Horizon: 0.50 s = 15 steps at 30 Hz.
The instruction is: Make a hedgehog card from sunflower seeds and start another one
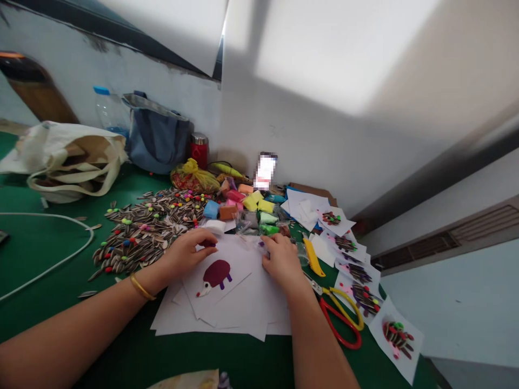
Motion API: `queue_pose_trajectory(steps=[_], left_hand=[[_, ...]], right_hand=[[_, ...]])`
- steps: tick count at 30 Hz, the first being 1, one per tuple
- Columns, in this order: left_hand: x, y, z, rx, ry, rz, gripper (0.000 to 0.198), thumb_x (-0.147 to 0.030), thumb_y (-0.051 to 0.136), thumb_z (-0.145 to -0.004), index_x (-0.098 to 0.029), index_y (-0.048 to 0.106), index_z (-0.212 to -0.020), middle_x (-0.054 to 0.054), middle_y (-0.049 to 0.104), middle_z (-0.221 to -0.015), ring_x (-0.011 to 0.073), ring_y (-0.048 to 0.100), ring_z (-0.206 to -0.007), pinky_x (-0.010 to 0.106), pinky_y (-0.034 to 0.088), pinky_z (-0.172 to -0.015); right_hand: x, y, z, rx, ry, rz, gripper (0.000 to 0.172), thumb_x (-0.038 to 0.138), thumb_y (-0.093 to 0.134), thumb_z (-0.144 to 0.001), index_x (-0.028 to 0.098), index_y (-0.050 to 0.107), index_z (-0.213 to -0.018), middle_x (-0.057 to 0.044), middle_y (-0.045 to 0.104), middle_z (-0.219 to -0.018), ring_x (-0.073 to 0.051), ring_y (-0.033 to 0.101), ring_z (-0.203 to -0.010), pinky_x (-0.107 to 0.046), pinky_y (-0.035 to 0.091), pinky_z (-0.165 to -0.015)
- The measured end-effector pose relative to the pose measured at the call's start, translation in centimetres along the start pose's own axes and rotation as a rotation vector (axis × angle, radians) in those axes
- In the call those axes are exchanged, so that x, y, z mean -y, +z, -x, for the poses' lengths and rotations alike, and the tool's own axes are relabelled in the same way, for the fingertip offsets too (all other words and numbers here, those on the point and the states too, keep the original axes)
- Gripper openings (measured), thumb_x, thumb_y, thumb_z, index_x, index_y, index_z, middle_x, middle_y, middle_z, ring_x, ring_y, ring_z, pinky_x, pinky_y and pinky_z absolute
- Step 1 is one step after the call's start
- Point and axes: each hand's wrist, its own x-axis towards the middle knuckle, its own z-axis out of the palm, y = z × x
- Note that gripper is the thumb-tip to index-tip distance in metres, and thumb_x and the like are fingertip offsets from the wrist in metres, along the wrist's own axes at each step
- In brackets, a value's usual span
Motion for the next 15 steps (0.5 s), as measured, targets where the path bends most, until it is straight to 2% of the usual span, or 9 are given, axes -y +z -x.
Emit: queue_pose_trajectory(steps=[4,9,11,15], left_hand=[[-0.1,0.5,0.0,-0.039,-0.104,0.131,0.011,-0.027,0.065,-0.081,-0.021,0.065,-0.09,0.002,0.069,-0.087,0.0161,0.064,-0.078,0.029,0.054,-0.072],[-1.0,0.6,0.1,-0.061,-0.201,0.278,0.013,-0.029,0.067,-0.08,-0.021,0.067,-0.09,0.0,0.071,-0.082,0.0158,0.066,-0.074,0.028,0.056,-0.069],[-1.6,0.4,0.2,-0.08,-0.177,0.294,0.013,-0.03,0.068,-0.081,-0.021,0.068,-0.089,0.001,0.071,-0.083,0.0164,0.067,-0.076,0.029,0.056,-0.071],[-2.9,0.3,0.8,-0.146,-0.039,0.291,0.01,-0.026,0.065,-0.085,-0.021,0.069,-0.093,0.003,0.071,-0.094,0.0175,0.066,-0.088,0.03,0.055,-0.08]], right_hand=[[-0.5,0.5,0.0,-0.042,-0.024,-0.07,0.034,0.022,0.054,-0.089,0.024,0.068,-0.12,-0.01,0.064,-0.112,-0.025,0.054,-0.109,-0.037,0.039,-0.09],[0.7,0.3,0.4,-0.25,-0.114,-0.313,0.028,0.027,0.053,-0.092,0.021,0.071,-0.113,-0.009,0.065,-0.109,-0.022,0.057,-0.105,-0.035,0.042,-0.095],[1.7,0.3,0.9,-0.29,-0.182,-0.432,0.026,0.03,0.053,-0.093,0.019,0.071,-0.109,-0.01,0.064,-0.109,-0.022,0.058,-0.105,-0.034,0.044,-0.095],[3.8,0.4,1.7,-0.268,-0.287,-0.577,0.02,0.032,0.055,-0.093,0.02,0.069,-0.101,-0.009,0.066,-0.107,-0.021,0.059,-0.104,-0.033,0.045,-0.095]])
